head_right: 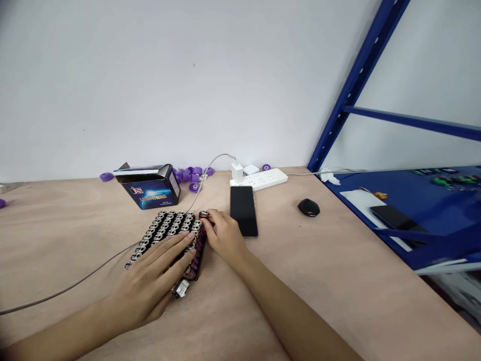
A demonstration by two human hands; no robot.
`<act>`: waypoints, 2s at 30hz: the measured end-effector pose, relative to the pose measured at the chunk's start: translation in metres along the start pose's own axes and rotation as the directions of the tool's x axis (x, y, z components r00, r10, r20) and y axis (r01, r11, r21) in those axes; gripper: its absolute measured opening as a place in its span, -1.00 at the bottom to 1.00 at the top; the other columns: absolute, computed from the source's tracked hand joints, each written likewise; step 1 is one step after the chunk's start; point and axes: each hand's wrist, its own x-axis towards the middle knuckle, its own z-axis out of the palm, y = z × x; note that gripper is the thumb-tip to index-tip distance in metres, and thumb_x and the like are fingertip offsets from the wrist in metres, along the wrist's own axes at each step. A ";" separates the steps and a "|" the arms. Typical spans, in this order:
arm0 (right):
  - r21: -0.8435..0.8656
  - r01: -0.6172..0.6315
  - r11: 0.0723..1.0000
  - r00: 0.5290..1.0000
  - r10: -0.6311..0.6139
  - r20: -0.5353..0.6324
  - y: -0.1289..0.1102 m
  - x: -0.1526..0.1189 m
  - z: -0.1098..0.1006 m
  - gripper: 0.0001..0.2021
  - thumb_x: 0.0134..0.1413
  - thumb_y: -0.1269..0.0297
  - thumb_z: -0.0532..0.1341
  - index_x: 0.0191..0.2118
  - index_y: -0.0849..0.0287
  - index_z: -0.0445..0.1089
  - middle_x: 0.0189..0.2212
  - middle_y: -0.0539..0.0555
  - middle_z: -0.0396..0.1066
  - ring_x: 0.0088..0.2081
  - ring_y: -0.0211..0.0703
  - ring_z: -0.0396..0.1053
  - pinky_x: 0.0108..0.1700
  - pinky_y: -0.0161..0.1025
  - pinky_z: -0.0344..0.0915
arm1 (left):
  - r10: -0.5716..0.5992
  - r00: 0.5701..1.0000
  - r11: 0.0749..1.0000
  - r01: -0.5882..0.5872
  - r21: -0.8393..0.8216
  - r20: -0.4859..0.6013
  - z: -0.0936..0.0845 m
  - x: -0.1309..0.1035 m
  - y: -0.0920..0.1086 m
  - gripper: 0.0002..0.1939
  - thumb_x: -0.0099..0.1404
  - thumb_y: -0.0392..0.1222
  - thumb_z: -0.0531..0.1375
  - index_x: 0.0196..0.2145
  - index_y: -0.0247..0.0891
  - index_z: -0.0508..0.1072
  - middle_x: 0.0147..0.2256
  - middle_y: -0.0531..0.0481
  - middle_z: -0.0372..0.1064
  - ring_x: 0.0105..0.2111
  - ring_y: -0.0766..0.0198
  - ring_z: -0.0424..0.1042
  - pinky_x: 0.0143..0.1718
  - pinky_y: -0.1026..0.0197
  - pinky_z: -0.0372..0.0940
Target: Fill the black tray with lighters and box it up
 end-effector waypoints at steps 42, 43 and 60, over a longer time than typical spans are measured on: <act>0.054 0.422 0.905 0.877 -0.393 -0.276 -0.054 0.003 -0.038 -0.87 0.37 0.24 0.05 -0.08 0.06 0.31 -0.28 0.12 0.51 -0.29 -0.10 0.51 -0.29 -0.15 0.45 | -0.295 0.955 0.914 0.273 -0.301 -0.028 -0.011 0.004 0.007 -0.43 0.46 -0.23 0.01 0.33 -0.41 -0.07 0.14 -0.37 0.37 0.17 -0.01 0.37 0.17 -0.05 0.35; 0.110 0.288 0.951 0.918 -0.241 -0.314 -0.054 0.008 -0.042 -0.89 0.36 0.25 0.08 -0.10 0.06 0.32 -0.36 0.06 0.50 -0.37 -0.14 0.50 -0.35 -0.20 0.43 | -0.282 0.959 0.918 0.266 -0.293 -0.013 -0.011 0.004 0.007 -0.45 0.45 -0.24 0.01 0.32 -0.41 -0.02 0.15 -0.37 0.36 0.19 -0.01 0.36 0.18 -0.06 0.34; -0.009 -0.249 0.968 0.962 0.248 0.116 -0.014 0.039 -0.039 -0.93 0.11 0.25 0.15 -0.29 0.10 0.28 -0.63 -0.14 0.20 -0.58 -0.23 0.21 -0.45 -0.28 0.11 | -0.141 0.986 0.981 0.127 -0.148 -0.086 -0.006 0.004 0.005 -0.60 0.41 -0.28 0.01 0.14 -0.50 0.30 0.15 -0.36 0.38 0.20 -0.06 0.35 0.17 -0.09 0.37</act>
